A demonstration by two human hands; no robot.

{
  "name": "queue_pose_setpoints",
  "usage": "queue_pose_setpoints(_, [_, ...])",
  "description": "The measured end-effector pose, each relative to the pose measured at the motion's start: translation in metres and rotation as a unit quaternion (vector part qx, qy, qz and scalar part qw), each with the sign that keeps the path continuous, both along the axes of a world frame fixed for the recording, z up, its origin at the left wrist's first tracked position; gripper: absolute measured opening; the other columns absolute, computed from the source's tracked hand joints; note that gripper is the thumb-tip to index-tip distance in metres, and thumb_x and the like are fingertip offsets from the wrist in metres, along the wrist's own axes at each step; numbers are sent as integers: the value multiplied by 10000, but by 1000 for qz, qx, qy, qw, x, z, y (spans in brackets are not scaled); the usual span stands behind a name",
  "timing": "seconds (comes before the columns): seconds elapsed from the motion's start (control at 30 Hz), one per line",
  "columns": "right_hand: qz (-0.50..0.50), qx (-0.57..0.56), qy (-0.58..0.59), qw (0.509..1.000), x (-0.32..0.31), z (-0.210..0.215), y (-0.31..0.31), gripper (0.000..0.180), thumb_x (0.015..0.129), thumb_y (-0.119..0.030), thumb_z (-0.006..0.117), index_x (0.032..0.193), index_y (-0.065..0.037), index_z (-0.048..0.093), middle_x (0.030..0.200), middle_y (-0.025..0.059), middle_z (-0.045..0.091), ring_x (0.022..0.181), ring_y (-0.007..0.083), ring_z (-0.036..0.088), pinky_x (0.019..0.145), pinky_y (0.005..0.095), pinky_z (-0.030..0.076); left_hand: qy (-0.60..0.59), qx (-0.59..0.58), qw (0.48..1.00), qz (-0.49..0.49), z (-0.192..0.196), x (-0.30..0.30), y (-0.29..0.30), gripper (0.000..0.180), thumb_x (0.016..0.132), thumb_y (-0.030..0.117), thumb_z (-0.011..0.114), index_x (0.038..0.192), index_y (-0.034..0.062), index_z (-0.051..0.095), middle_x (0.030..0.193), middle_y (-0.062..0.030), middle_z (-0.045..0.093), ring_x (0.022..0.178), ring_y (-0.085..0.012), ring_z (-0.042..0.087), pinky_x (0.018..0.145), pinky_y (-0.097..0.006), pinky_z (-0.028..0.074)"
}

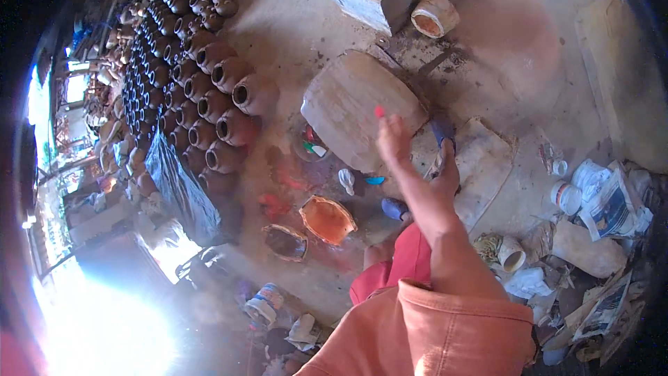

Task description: The person shapes large pieces of clay by hand and with tools in a pottery studio. They remove a finished clay pot from a mold, then use a scraper and a wire-cutting tool to refine a large slab of clay before beginning to form a new vessel by pressing the clay against a mold by hand and smoothing it with a small tool.

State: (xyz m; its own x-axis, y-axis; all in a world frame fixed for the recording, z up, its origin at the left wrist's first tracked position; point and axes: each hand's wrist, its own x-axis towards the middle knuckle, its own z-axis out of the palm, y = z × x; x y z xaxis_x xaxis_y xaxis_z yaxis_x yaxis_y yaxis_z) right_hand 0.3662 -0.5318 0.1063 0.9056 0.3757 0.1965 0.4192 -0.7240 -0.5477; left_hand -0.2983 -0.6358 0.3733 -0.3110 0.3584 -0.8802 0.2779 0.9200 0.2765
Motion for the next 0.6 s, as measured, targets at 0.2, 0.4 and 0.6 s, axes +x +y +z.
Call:
queue_pose_setpoints(0.2, [11, -173, 40, 984, 42, -31, -37, 222, 917, -121, 609, 1072, 27, 662, 998, 166, 625, 964, 349, 627, 807, 478, 533, 33, -18, 999, -15, 42, 57, 31, 486, 1017, 192, 627, 1459, 58, 475, 1172, -163, 639, 1015, -322, 678, 858, -454, 583])
queue_pose_setpoints(0.4, [193, -150, 158, 957, -85, -25, 24, 226, 993, -201, 574, 972, -1, 676, 1010, 198, 651, 907, 407, 664, 802, 530, 536, 43, -33, 998, -24, 67, 90, 40, 475, 1009, 204, 637, 1441, 74, 491, 1126, -144, 640, 968, -308, 683, 805, -443, 582])
queue_pose_setpoints(0.6, [417, -95, 110, 897, -143, 9, 29, 230, 896, -123, 567, 995, -8, 740, 1080, 201, 660, 1019, 345, 661, 868, 501, 545, -15, -31, 999, -23, 29, 98, 40, 463, 1000, 216, 646, 1424, 91, 507, 1080, -125, 641, 921, -293, 687, 753, -431, 581])
